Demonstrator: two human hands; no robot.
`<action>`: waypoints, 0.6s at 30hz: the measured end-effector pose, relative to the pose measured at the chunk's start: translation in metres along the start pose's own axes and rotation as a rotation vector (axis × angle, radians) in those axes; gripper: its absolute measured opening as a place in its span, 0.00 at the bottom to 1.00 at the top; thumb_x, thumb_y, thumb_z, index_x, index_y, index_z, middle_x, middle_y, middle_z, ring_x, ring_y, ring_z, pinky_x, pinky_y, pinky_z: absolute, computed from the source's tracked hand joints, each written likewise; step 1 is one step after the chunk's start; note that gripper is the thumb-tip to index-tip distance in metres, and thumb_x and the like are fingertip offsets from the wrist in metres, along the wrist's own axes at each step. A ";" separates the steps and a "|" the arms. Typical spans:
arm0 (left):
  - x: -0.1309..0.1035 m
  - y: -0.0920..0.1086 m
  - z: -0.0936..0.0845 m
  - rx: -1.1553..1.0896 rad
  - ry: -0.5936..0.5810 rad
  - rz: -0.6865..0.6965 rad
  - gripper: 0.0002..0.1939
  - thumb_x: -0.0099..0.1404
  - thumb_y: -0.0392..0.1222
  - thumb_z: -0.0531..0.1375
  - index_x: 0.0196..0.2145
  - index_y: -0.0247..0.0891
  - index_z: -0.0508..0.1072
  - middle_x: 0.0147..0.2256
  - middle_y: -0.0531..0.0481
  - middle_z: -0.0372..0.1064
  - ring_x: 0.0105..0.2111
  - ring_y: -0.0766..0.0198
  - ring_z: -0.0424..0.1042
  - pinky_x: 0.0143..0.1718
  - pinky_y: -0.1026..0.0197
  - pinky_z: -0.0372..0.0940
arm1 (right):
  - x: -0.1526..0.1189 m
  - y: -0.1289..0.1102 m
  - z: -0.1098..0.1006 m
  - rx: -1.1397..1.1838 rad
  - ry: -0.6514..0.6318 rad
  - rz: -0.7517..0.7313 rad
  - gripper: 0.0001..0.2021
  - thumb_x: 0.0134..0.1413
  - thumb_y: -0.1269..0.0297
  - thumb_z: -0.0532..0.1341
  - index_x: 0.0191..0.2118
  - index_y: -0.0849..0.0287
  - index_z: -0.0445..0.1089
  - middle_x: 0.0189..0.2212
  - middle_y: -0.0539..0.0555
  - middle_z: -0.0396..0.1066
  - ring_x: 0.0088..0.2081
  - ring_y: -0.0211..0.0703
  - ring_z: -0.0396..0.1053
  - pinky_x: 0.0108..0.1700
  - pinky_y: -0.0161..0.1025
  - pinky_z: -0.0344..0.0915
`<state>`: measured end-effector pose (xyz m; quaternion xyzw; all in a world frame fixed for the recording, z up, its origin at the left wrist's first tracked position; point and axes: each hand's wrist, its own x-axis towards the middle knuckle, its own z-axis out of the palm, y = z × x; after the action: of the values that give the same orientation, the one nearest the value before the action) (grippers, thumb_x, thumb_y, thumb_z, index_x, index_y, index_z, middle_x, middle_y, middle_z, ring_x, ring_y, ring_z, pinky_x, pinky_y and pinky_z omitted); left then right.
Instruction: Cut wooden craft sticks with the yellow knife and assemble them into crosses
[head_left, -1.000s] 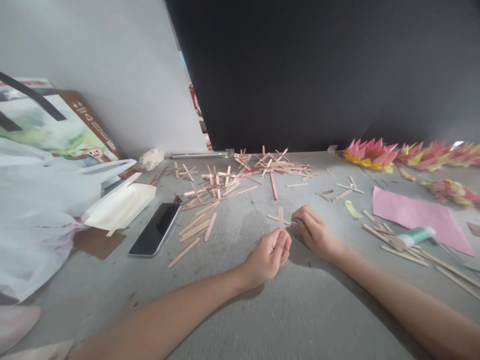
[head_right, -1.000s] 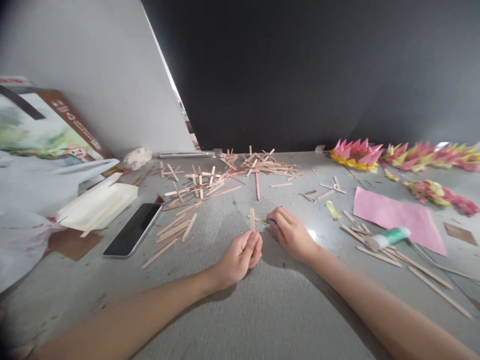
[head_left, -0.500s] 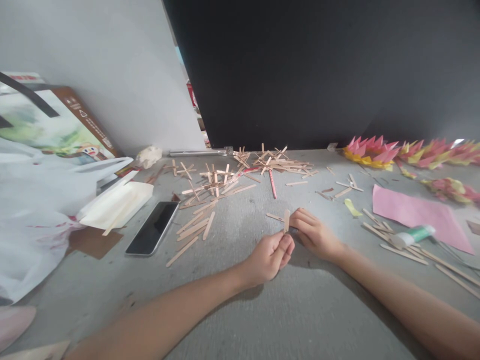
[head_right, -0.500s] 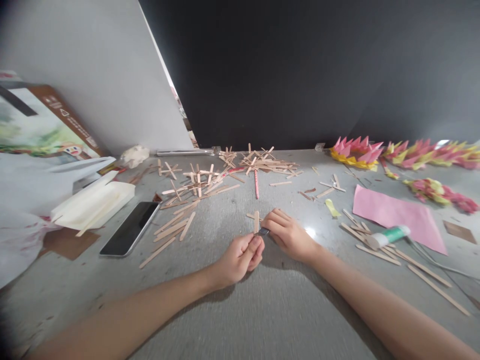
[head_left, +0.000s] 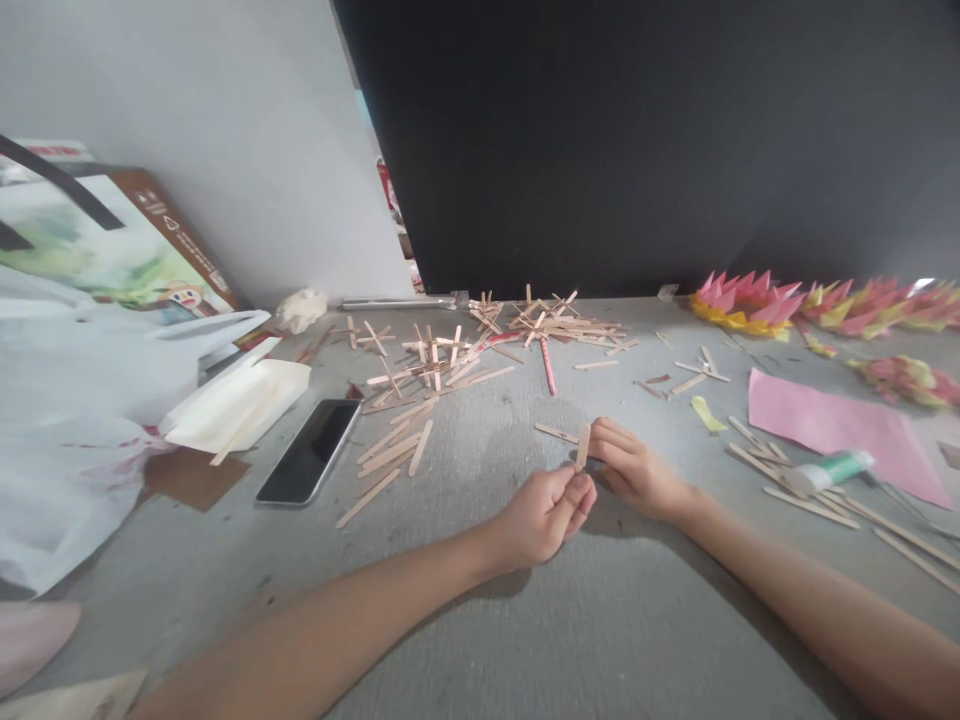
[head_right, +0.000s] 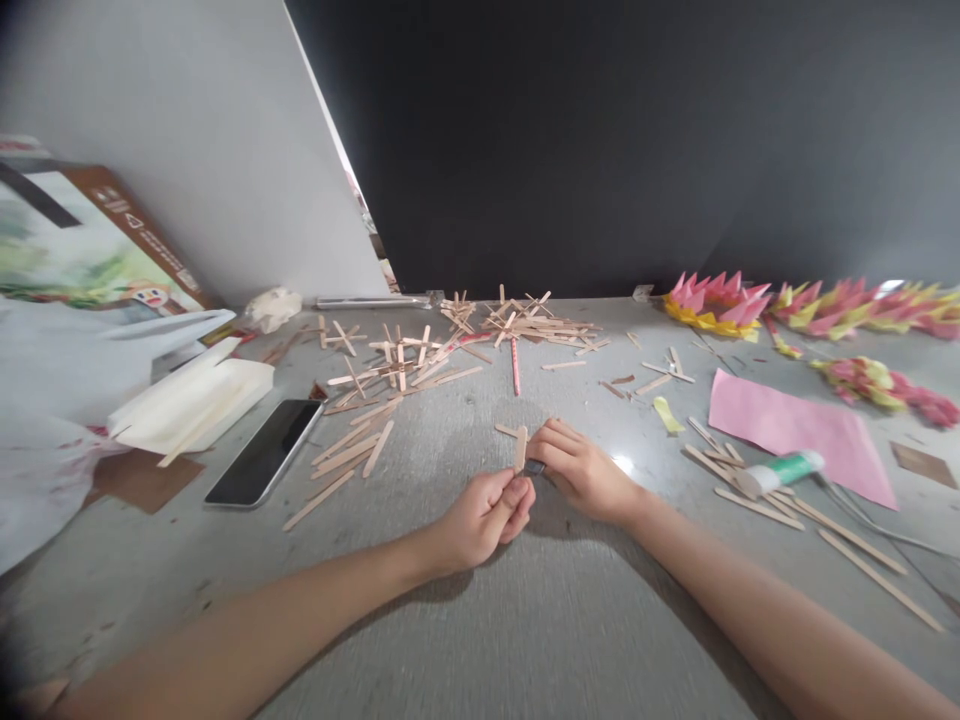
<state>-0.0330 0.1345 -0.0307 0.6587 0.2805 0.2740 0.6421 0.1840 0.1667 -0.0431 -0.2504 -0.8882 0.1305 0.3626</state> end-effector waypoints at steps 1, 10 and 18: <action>0.000 0.000 0.000 -0.001 0.002 0.004 0.28 0.76 0.67 0.46 0.30 0.41 0.59 0.19 0.60 0.54 0.18 0.70 0.52 0.21 0.64 0.49 | 0.000 0.000 0.000 0.002 -0.002 0.003 0.12 0.70 0.76 0.50 0.48 0.55 0.67 0.38 0.57 0.69 0.41 0.50 0.64 0.40 0.46 0.66; 0.000 0.001 0.002 0.001 0.005 0.004 0.29 0.75 0.69 0.46 0.30 0.41 0.58 0.20 0.60 0.52 0.19 0.70 0.52 0.22 0.64 0.49 | 0.003 -0.001 -0.001 -0.016 0.003 -0.030 0.14 0.68 0.78 0.50 0.47 0.55 0.68 0.37 0.56 0.71 0.40 0.50 0.66 0.40 0.47 0.67; 0.000 -0.003 0.001 0.064 -0.032 -0.040 0.29 0.75 0.69 0.46 0.30 0.41 0.58 0.22 0.59 0.54 0.20 0.70 0.54 0.23 0.64 0.49 | 0.002 0.000 -0.003 -0.093 -0.021 -0.060 0.15 0.65 0.80 0.49 0.44 0.55 0.67 0.34 0.55 0.69 0.38 0.49 0.65 0.39 0.46 0.66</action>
<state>-0.0324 0.1341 -0.0338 0.6776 0.2921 0.2412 0.6304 0.1842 0.1680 -0.0398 -0.2387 -0.9041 0.0806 0.3451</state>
